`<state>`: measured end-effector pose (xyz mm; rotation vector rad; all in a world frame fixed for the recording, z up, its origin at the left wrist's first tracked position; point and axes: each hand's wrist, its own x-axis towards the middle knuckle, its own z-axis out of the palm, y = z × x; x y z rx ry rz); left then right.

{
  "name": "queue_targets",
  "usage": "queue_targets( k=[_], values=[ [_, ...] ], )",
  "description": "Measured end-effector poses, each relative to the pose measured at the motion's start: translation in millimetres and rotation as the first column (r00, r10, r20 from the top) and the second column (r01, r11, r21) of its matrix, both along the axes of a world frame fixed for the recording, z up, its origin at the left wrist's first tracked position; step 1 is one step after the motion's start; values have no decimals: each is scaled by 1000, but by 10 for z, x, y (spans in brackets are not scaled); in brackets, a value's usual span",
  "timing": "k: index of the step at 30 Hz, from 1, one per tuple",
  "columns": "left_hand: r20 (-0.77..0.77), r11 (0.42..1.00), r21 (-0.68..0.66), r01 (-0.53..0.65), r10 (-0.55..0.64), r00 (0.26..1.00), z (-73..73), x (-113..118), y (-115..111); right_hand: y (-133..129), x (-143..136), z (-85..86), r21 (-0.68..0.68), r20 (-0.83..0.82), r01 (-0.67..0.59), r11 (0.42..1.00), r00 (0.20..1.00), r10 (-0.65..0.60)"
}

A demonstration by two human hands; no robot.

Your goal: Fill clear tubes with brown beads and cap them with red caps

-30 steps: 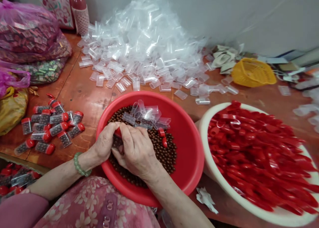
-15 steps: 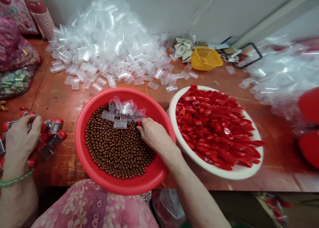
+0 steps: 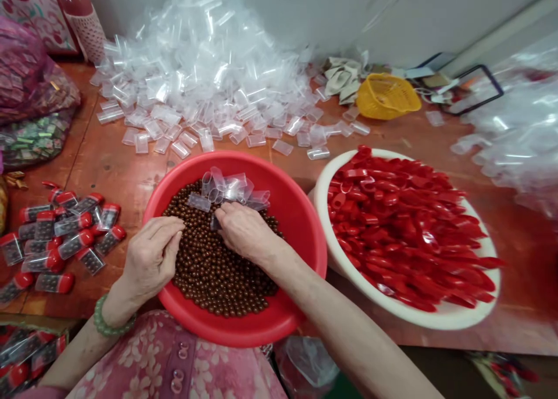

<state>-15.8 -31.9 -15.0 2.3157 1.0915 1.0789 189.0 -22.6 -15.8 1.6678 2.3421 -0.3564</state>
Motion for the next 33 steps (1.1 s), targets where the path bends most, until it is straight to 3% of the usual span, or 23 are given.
queue_targets(
  k=[5, 11, 16, 19, 21, 23, 26, 28, 30, 32, 33],
  values=[
    [-114, 1000, -5, 14, -15, 993, -45, -22, 35, -140, -16, -75, -79, -30, -13, 997, 1000, 11],
    [-136, 999, -32, 6, -10, 991, -40, -17, 30, -103, -305, -203, -150, -276, -79, 985, 961, 35],
    [-58, 999, -39, -14, 11, 998, -47, -38, 31, -77, -369, -175, -149, -495, -90, 985, 869, 5],
    [48, 984, -179, 19, -10, 999, 22, -105, 50, -121, -316, -90, -162, -680, -31, 986, 727, -89],
    [138, 922, -371, 106, -58, 989, 88, -159, 62, -164, -268, -23, -197, -802, 12, 980, 573, -169],
    [228, 807, -542, 236, -130, 965, 140, -192, 70, -206, -224, 41, -244, -866, 34, 969, 441, -234],
    [344, 615, -667, 420, -245, 906, 168, -171, 77, -259, -183, 137, -274, -917, 25, 961, 294, -269],
    [388, 515, -718, 469, -263, 883, 166, -124, 87, -290, -175, 209, -224, -932, 25, 974, 285, -222],
    [417, 450, -750, 485, -248, 874, 167, -78, 103, -324, -174, 289, -148, -926, 36, 988, 345, -151],
    [435, 440, -750, 495, -236, 869, 180, -48, 123, -360, -164, 363, -101, -908, 48, 994, 404, -112],
    [438, 463, -735, 495, -233, 868, 191, -40, 131, -379, -149, 392, -92, -902, 62, 994, 418, -110]
  ],
)
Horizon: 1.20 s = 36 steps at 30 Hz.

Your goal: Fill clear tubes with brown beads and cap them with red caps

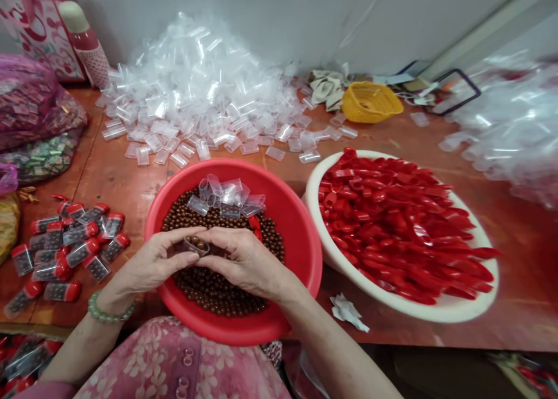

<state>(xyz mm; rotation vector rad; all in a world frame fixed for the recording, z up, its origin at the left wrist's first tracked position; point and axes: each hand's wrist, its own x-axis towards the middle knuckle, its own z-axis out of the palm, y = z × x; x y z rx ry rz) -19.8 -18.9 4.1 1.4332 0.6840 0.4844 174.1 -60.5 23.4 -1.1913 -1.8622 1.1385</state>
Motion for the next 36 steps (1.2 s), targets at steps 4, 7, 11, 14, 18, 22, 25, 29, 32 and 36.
queue_targets(
  k=[4, 7, 11, 14, 18, 22, 25, 29, 32, 36],
  values=[
    [30, 980, 135, -148, 145, 989, 59, 9, 0, -66, 172, 38, -62, 36, 169, 984, 985, -167],
    [73, 992, -10, -124, 124, 990, 94, 18, -38, -100, 408, 25, -184, 73, 277, 943, 961, -268],
    [164, 978, -194, -81, 114, 980, 75, 38, -102, -92, 728, -6, -141, 283, 396, 907, 895, -346],
    [148, 988, -139, -73, 93, 984, 12, 56, -129, -37, 852, -98, -84, 595, 416, 905, 750, -290],
    [58, 998, 35, -59, 57, 997, -45, 92, -92, 35, 803, -296, -154, 823, 360, 920, 562, -82],
    [-14, 992, 126, -16, 18, 1000, -31, 123, -39, 82, 660, -415, -108, 900, 385, 917, 429, -74],
    [-19, 992, 123, -14, 16, 1000, 6, 122, -50, 69, 612, -395, -96, 920, 404, 910, 386, -74],
    [-69, 991, 129, -16, 25, 997, 42, 121, -96, -80, 616, -241, -76, 802, 468, 881, 553, -224],
    [-59, 993, 103, -66, 72, 996, 35, 145, -115, -227, 569, -86, -203, 478, 452, 869, 820, -315],
    [-83, 989, 98, -106, 114, 990, -3, 180, -134, -309, 374, 33, -232, 108, 425, 875, 905, -411]
  ],
)
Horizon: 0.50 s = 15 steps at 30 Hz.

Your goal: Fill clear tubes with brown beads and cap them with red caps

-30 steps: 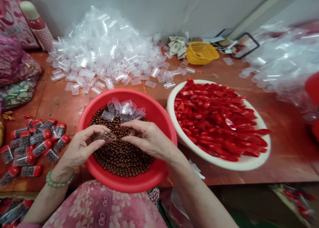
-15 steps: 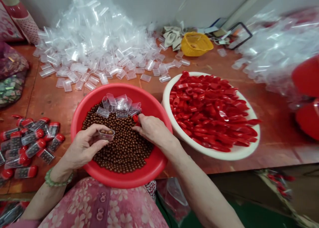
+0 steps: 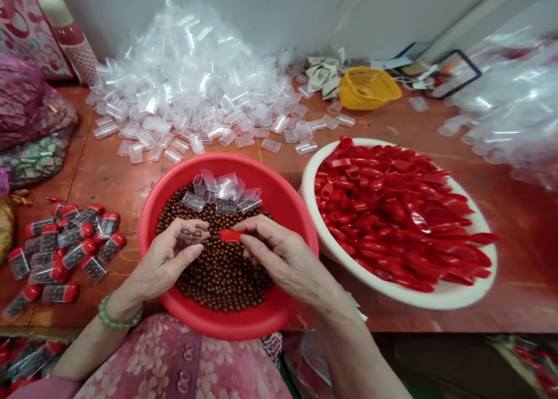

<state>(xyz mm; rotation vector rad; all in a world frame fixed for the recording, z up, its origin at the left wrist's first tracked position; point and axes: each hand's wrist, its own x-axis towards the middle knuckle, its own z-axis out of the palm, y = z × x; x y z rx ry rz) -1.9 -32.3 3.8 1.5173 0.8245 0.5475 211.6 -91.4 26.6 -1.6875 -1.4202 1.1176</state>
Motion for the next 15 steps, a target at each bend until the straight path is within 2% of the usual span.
queue_targets(
  k=[3, 6, 8, 10, 13, 15],
  values=[
    [27, 995, -102, -10, 13, 1000, -21, 16, -21, 6, -182, -39, 202, -90, 92, 975, 993, -75],
    [75, 976, -217, -32, 49, 996, -11, 35, -29, -21, -313, -126, 263, -75, 155, 952, 987, -140],
    [102, 957, -286, -51, 83, 991, 14, 50, -19, -67, -353, -161, 262, -60, 175, 949, 985, -165],
    [112, 944, -323, -69, 111, 987, 42, 61, 0, -116, -359, -159, 238, -33, 144, 960, 990, -140],
    [77, 952, -297, -74, 101, 992, 66, 65, 29, -144, -338, -107, 164, 32, 38, 986, 999, -44],
    [64, 958, -281, -50, 71, 995, 64, 61, 41, -122, -326, -75, 123, -5, 41, 992, 999, -41]
  ],
)
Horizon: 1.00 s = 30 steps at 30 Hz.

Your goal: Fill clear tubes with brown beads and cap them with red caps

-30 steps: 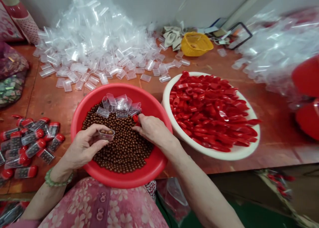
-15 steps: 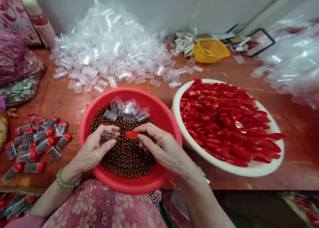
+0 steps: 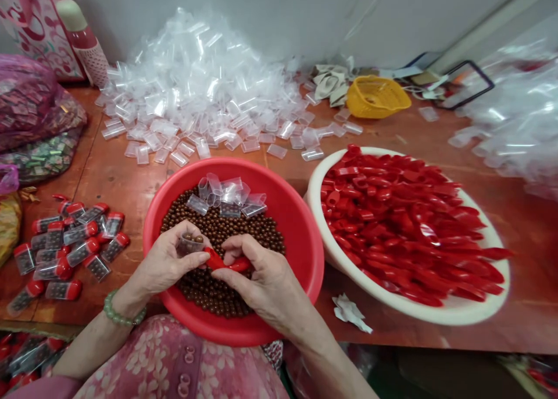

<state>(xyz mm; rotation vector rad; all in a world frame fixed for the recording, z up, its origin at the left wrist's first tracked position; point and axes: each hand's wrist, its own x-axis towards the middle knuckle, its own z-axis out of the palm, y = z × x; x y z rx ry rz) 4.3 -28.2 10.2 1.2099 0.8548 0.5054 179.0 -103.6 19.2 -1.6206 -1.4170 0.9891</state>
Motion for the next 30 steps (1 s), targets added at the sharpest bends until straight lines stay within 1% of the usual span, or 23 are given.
queue_targets(
  k=[3, 5, 6, 8, 9, 10, 12, 14, 16, 17, 18, 20, 23, 25, 27, 30],
  values=[
    [17, 1000, -10, 29, -29, 999, -21, -4, 4, 62, -4, 1, -33, -168, 91, 995, 981, -95],
    [21, 1000, -9, 14, -14, 1000, -34, -2, 3, 93, -25, -36, -34, -218, 151, 988, 964, -155],
    [20, 1000, -4, -1, 1, 1000, -37, 0, 2, 101, -43, -64, -11, -197, 179, 984, 964, -177],
    [33, 1000, -5, -30, 30, 999, -40, 6, 1, 99, -96, -133, 75, -64, 192, 979, 980, -187],
    [48, 999, -12, -37, 38, 998, -40, 10, 1, 92, -131, -170, 123, 23, 156, 980, 987, -160],
    [62, 999, -18, -43, 44, 997, -41, 14, 0, 82, -169, -206, 163, 107, 92, 982, 988, -110],
    [78, 998, -25, -56, 58, 995, -47, 21, -2, 61, -238, -261, 196, 234, -73, 978, 972, 26],
    [78, 998, -9, -67, 68, 995, -56, 24, 0, 50, -269, -280, 194, 285, -193, 962, 949, 133],
    [96, 998, -4, -55, 55, 994, -65, 20, 7, 59, -230, -247, 174, 290, -251, 952, 937, 194],
    [121, 999, -29, -32, 35, 992, -68, 16, 12, 73, -184, -212, 161, 281, -263, 951, 936, 212],
    [148, 998, -69, 1, 9, 989, -70, 9, 18, 92, -124, -166, 150, 267, -260, 954, 940, 214],
    [188, 985, -158, 70, -40, 981, -72, -7, 28, 142, 9, -57, 139, 218, -213, 967, 959, 180],
    [195, 962, -215, 168, -126, 973, -73, -37, 34, 229, 131, 91, 116, 55, -102, 988, 994, 97],
    [200, 946, -227, 231, -187, 962, -73, -53, 33, 286, 108, 139, 107, -56, -14, 994, 998, 20],
    [206, 935, -236, 267, -220, 953, -75, -63, 32, 338, 18, 136, 123, -114, 66, 990, 992, -52],
    [213, 935, -232, 268, -220, 952, -91, -68, 34, 397, -136, 76, 146, -158, 93, 985, 985, -70]
  ],
)
